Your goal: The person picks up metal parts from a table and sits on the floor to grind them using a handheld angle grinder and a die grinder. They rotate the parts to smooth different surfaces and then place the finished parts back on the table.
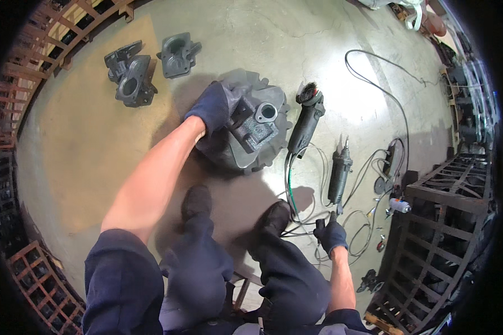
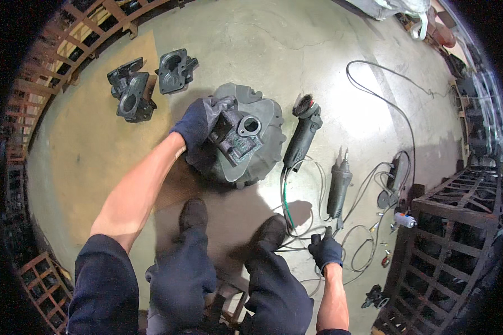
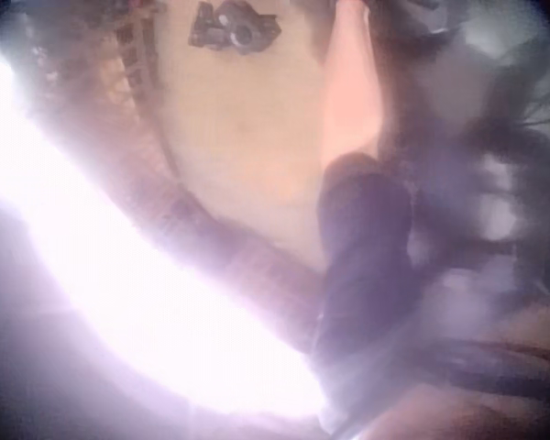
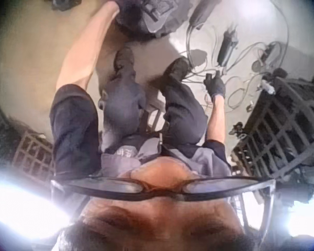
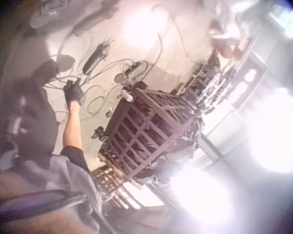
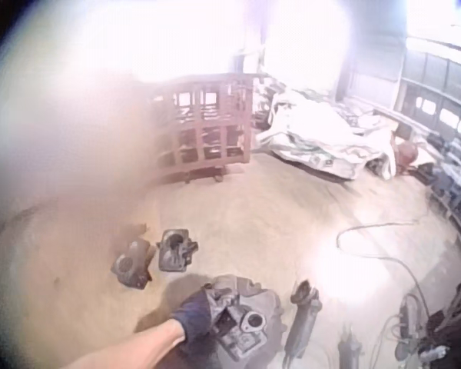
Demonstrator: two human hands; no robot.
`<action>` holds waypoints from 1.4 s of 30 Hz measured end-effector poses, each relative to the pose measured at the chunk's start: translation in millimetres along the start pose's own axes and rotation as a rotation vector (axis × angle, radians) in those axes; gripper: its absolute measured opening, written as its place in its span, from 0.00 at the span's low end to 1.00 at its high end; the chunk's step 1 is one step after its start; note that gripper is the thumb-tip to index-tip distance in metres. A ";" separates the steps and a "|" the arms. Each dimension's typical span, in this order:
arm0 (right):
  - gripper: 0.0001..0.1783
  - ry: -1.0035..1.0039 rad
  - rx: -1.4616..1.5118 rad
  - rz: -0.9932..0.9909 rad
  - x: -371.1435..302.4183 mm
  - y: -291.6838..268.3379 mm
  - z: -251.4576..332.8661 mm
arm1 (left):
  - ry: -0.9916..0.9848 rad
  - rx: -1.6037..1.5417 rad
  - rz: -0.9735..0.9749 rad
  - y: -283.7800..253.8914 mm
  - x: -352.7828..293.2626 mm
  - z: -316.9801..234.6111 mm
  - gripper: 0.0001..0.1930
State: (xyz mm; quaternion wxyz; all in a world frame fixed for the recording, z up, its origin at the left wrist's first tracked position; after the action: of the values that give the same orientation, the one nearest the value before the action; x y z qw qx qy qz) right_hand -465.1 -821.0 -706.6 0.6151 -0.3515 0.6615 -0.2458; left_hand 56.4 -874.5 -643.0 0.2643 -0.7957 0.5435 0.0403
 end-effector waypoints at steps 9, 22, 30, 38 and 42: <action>0.36 -0.032 0.207 0.210 -23.4 -53.3 -36.8 | 0.042 0.098 0.034 3.0 14.3 12.3 0.22; 0.24 -0.848 1.192 -0.074 -6.0 -260.0 258.3 | 0.090 0.142 0.004 4.9 21.4 14.7 0.20; 0.17 -0.918 1.179 -0.179 31.1 -245.1 299.7 | 0.203 -0.006 -0.015 -6.5 -8.1 -22.8 0.20; 0.21 -0.856 0.989 -0.274 11.2 -243.9 309.7 | 0.117 0.093 -0.016 0.8 18.3 18.7 0.29; 0.22 -0.904 0.792 -0.434 -5.6 -247.9 310.0 | 0.165 0.064 -0.067 -3.3 13.0 13.6 0.37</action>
State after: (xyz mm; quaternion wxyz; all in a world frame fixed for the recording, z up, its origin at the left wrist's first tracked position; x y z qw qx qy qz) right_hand -118.9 -940.1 -553.1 0.8531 -0.2926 0.1096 -0.4179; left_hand 67.6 -878.3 -658.0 0.2451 -0.8052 0.5376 -0.0514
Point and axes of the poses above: each hand's wrist, its own x-axis towards the middle knuckle, its own y-axis out of the palm, z = x × y, the point moved 8 cm from there along x, towards the middle knuckle, and after that the axes turned 3 degrees about -x, right-handed, at the moved point
